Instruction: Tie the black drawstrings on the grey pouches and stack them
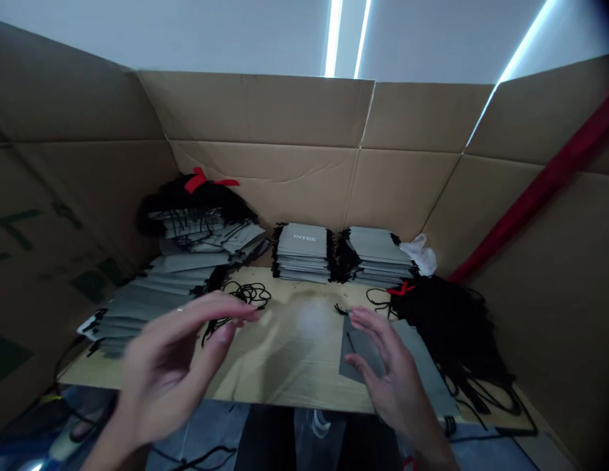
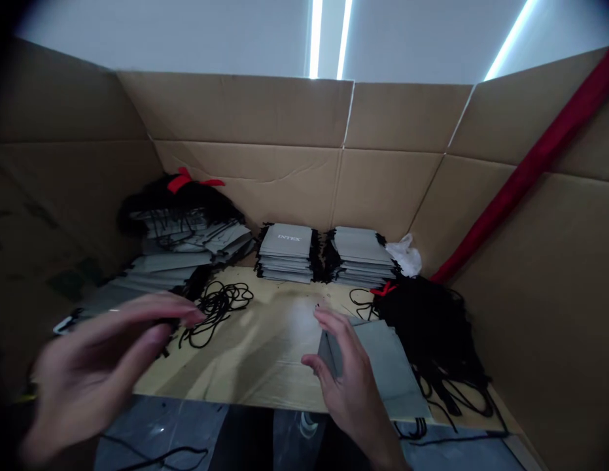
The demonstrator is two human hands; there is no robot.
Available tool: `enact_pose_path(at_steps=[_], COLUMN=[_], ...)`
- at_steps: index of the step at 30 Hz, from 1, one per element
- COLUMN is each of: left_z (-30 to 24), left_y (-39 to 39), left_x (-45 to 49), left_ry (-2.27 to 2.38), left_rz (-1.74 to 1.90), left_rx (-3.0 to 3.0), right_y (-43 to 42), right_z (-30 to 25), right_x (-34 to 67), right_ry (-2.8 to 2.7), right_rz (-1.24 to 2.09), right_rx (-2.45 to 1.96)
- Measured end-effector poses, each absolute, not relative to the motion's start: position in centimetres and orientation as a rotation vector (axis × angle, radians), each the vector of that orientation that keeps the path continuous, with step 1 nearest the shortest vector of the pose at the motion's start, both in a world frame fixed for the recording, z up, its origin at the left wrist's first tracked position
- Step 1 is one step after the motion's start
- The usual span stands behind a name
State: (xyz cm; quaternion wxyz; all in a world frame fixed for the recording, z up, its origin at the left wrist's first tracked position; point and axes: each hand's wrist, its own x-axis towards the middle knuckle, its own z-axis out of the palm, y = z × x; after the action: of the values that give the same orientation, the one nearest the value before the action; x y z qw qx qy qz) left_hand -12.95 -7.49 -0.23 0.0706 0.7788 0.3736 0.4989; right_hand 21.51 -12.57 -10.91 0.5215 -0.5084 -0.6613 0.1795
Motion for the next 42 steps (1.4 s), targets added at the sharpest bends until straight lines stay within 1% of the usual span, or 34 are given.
enact_pose_path(at_steps=[2, 4, 6, 9, 11, 16, 22, 28, 33, 39, 42], left_z=[-4.1, -8.1, -11.3, -14.2, -15.0, -15.7, -15.6, -14.5, -13.0, -11.2, -10.9], left_y=[-5.9, -3.9, -2.1, 0.1, 1.2, 3.6, 5.0, 5.9, 8.3, 11.2, 12.7], left_x=[-13.6, -15.8, -19.0, -23.7, -26.0, -28.6, -29.1, -29.2, -29.6, -30.6, -30.8], left_ry=[1.276, 1.644, 1.937, 2.287, 2.376, 2.338, 2.283, 2.348, 2.412, 2.095, 2.018], left_rz=[1.296, 1.072, 1.013, 0.894, 0.73, 0.38, 0.165, 0.072, 0.076, 0.028, -0.011], left_rx=[2.407, 2.539, 2.488, 2.372, 2.342, 2.373, 2.433, 2.435, 2.42, 2.599, 2.612], right_y=[-12.4, -12.1, -11.8, -11.5, -11.3, -10.9, -10.7, -10.6, -10.5, -10.4, -10.5], right_z=[-12.7, -13.9, -14.5, -14.7, -14.4, -13.7, -13.7, -13.9, -14.0, -13.7, -13.7], right_x=[21.2, 20.7, 20.1, 19.4, 19.1, 19.1, 19.4, 19.5, 19.5, 20.0, 20.2], right_ry=[-1.61, -1.635, -1.664, -1.709, -1.738, -1.766, -1.788, -1.808, -1.815, -1.804, -1.807], right_rz=[0.499, 0.561, 0.619, 0.684, 0.707, 0.721, 0.72, 0.728, 0.736, 0.701, 0.695], right_rx=[-1.249, -1.255, -1.254, -1.241, -1.234, -1.246, -1.239, -1.228, -1.227, -1.239, -1.245])
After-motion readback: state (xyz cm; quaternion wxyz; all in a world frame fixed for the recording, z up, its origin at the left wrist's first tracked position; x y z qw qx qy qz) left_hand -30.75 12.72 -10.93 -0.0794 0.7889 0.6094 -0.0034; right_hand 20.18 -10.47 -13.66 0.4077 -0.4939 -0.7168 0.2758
